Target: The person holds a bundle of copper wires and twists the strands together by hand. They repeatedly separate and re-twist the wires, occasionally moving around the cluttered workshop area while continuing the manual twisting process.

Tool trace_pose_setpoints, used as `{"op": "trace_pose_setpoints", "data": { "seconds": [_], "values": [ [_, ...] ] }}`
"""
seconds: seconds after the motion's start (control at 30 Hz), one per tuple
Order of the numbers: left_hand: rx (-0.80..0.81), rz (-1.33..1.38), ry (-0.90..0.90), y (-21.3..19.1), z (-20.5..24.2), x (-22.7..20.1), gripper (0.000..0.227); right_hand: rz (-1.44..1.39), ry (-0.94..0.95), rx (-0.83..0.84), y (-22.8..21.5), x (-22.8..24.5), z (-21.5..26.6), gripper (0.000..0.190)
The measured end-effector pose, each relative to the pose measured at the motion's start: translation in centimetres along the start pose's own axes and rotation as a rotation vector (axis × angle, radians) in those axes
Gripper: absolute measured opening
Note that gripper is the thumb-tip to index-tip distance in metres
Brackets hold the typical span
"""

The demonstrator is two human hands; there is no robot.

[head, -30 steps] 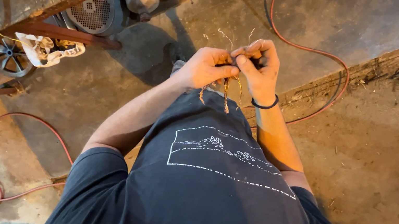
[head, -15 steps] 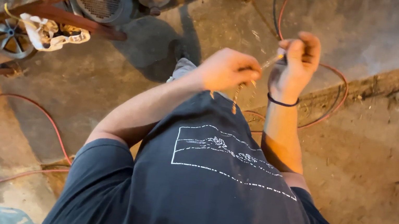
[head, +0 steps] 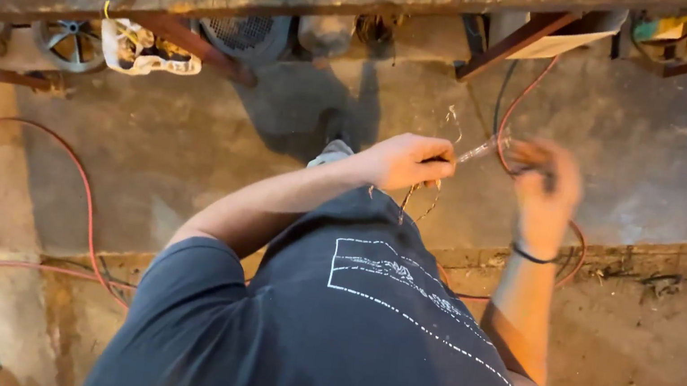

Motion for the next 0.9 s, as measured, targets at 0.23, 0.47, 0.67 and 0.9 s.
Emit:
{"op": "trace_pose_setpoints", "data": {
  "seconds": [0.23, 0.47, 0.67, 0.9],
  "values": [
    [0.021, 0.164, 0.138, -2.9, -1.2, -1.3, 0.034, -0.475, 0.266, 0.628, 14.0, 0.8, -2.7, 0.017],
    [0.198, 0.034, 0.058, -10.2, -3.0, -1.1, 0.031, -0.777, 0.286, 0.031, 10.9, 0.3, -11.3, 0.05],
    [-0.422, 0.471, -0.264, -21.7, -0.5, 7.4, 0.023, -0.977, 0.477, -0.18, 5.9, -5.0, -14.6, 0.031],
    [-0.68, 0.519, -0.104, -36.0, -4.1, 16.4, 0.014, -0.573, 0.933, 0.049, 15.4, -13.5, -5.0, 0.022]
  ]
}}
Point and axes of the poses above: each hand's wrist, its own z-axis away from the middle knuckle, its own y-axis out of the palm, x = y × z, the point moved 10 cm from there along -z, towards the middle knuckle, and after that the axes turned 5 degrees about y, right-handed, at the moved point
